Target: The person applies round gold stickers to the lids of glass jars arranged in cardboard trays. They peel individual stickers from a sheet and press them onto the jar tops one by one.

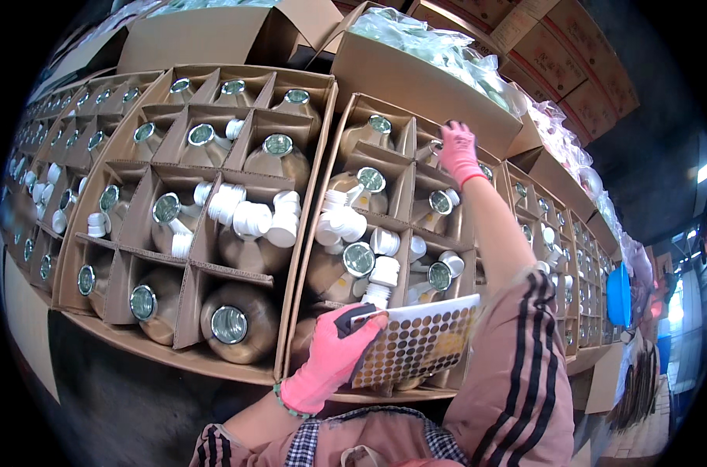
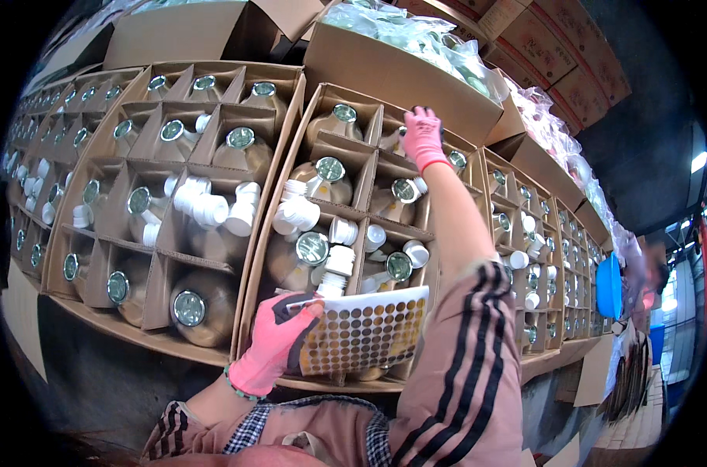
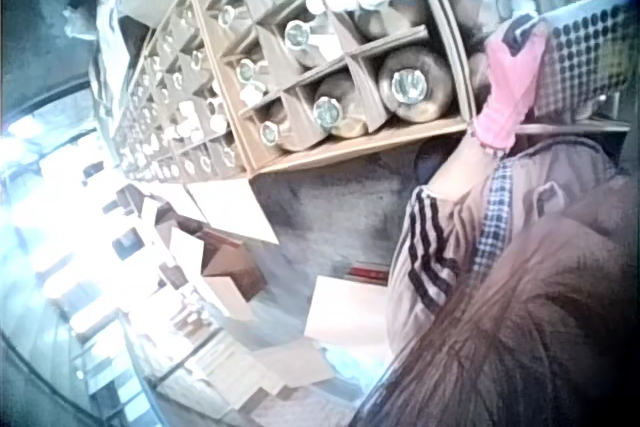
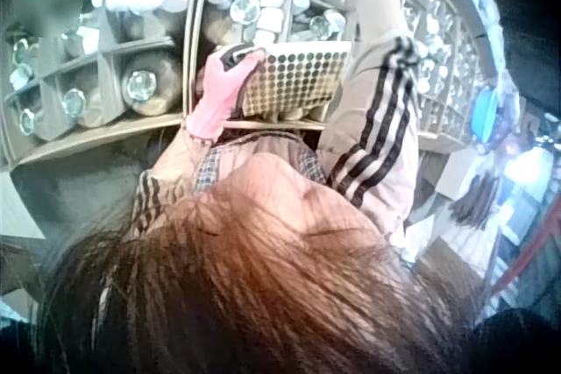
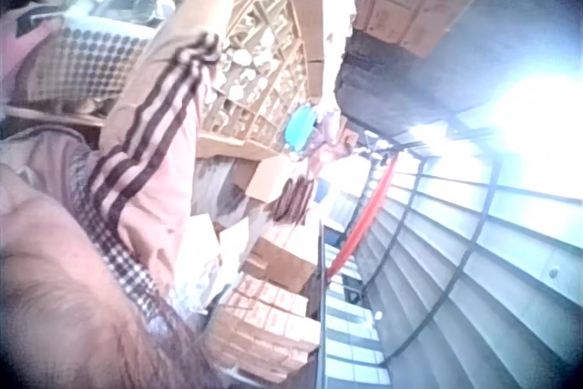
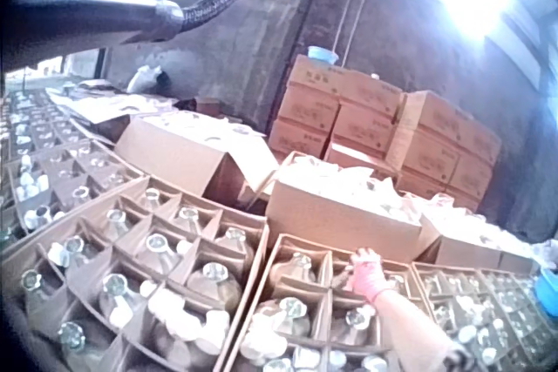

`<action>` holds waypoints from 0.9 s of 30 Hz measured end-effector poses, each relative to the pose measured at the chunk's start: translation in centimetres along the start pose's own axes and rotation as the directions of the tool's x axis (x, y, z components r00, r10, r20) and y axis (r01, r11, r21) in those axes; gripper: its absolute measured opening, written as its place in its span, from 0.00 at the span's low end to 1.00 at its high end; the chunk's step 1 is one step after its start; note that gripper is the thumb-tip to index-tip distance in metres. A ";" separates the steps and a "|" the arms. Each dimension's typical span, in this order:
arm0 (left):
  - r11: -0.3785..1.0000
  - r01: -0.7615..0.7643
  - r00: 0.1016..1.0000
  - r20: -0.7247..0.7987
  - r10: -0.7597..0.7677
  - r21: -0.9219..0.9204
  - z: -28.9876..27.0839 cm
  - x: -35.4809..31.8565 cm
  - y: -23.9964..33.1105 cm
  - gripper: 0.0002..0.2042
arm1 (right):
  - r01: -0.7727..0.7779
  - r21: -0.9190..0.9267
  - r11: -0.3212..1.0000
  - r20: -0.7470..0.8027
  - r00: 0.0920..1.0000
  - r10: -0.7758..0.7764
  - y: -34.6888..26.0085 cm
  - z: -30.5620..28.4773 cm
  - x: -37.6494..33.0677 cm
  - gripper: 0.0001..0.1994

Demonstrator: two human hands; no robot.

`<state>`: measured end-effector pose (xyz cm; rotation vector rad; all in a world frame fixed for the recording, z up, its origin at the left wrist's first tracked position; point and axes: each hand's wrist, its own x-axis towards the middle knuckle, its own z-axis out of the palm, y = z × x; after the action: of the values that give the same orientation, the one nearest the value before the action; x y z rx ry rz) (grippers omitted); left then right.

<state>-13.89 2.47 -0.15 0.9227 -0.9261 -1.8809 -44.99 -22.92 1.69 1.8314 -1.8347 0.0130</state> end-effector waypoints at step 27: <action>0.888 -0.228 0.972 -0.046 0.230 -0.399 -0.5 -4.3 0.6 0.11 | 0.577 0.624 0.528 -0.136 0.745 -0.653 -12.7 -26.9 -18.0 0.12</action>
<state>-11.61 5.96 1.19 0.5353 -0.5843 -1.7745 -24.74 2.91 13.29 2.9563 -1.1783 0.3127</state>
